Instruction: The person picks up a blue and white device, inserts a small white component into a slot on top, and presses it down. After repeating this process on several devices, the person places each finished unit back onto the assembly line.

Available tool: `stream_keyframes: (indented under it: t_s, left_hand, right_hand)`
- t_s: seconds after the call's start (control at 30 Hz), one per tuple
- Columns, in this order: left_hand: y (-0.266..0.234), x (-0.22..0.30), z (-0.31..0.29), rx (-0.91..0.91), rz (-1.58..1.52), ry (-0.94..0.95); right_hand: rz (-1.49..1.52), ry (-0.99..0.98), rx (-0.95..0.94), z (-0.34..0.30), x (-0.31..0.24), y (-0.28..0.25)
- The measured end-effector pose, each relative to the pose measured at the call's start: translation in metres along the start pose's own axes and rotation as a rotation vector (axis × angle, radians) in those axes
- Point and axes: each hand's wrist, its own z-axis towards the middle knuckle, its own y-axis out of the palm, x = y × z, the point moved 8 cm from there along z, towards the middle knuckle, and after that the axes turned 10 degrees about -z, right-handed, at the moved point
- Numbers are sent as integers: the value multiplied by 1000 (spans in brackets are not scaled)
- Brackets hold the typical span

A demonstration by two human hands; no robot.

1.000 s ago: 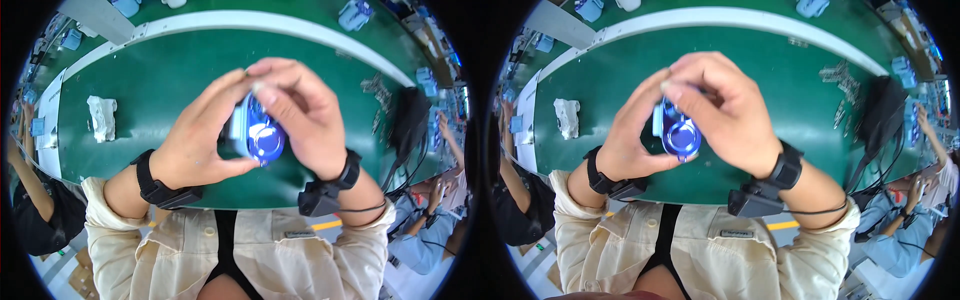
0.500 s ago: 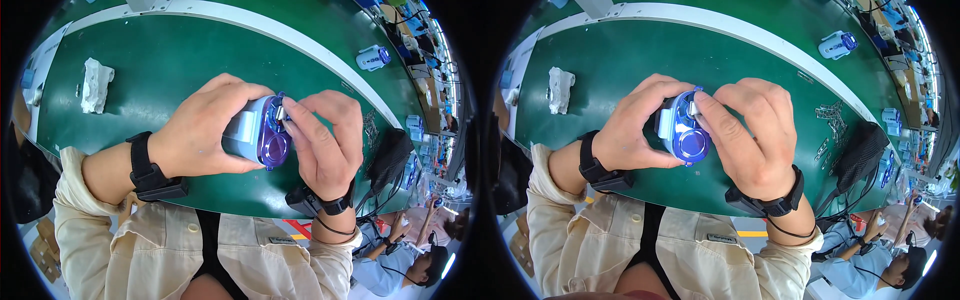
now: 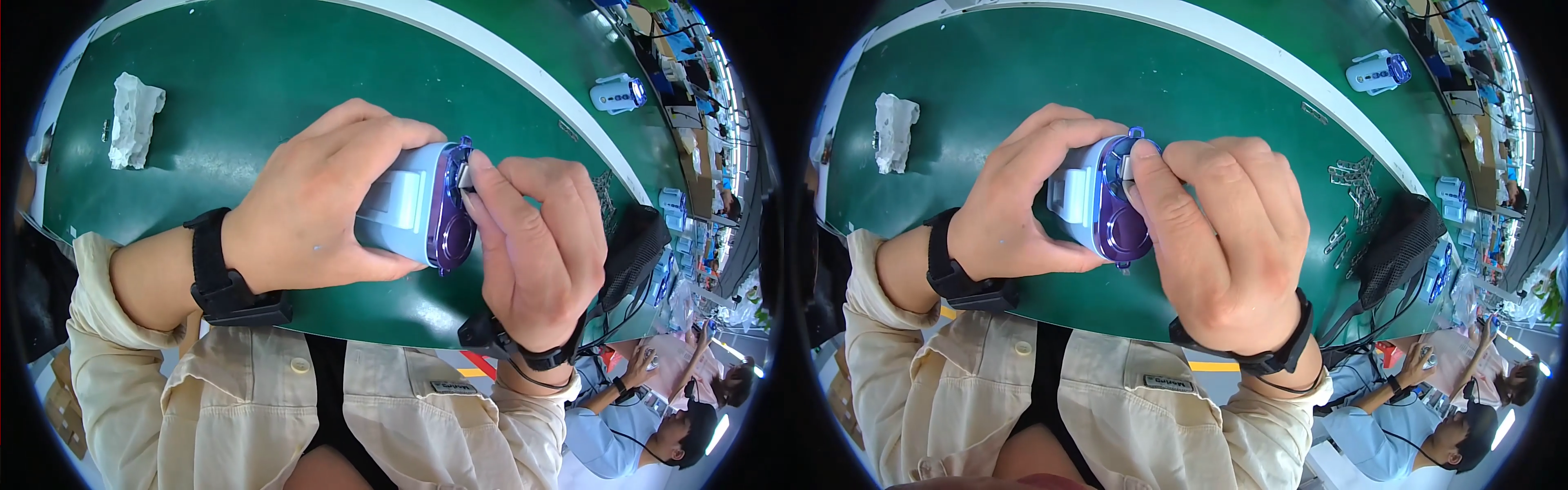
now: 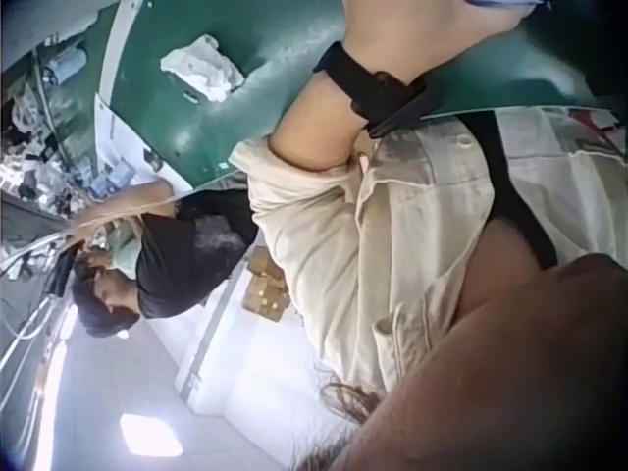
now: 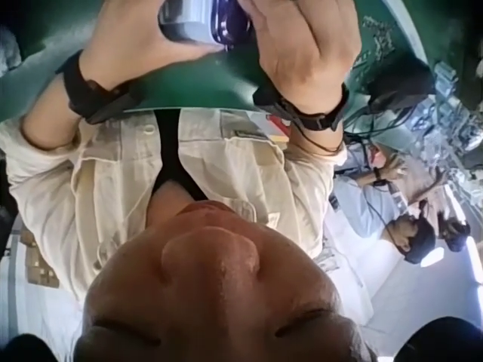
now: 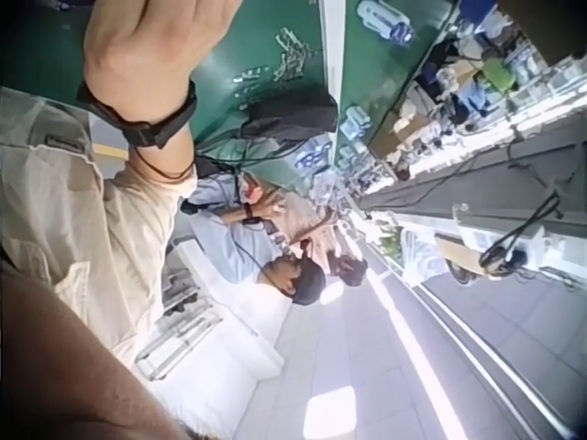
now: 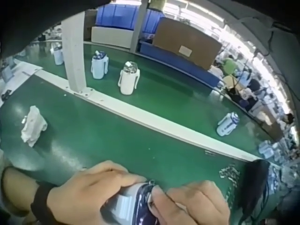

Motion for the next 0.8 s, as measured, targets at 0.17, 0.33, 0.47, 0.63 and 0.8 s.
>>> stream_keyframes:
  t_s: [0.17,0.33,0.47,0.63,0.8]
  left_hand:
    - [3,1,2,-53,1,43]
    - [8,0,1,-61,-44,52]
    - [9,-4,1,-56,-26,17]
    - [10,-7,-2,-34,17,18]
    - [10,-10,-3,-54,37,-16]
  right_hand:
    - [79,-76,0,0,7,-1]
    - [84,-109,20,-1,6,0]
    - [14,-30,32,-6,3,3]
    - [1,-10,23,-7,1,5]
    - [-15,-51,80,-8,-1,6]
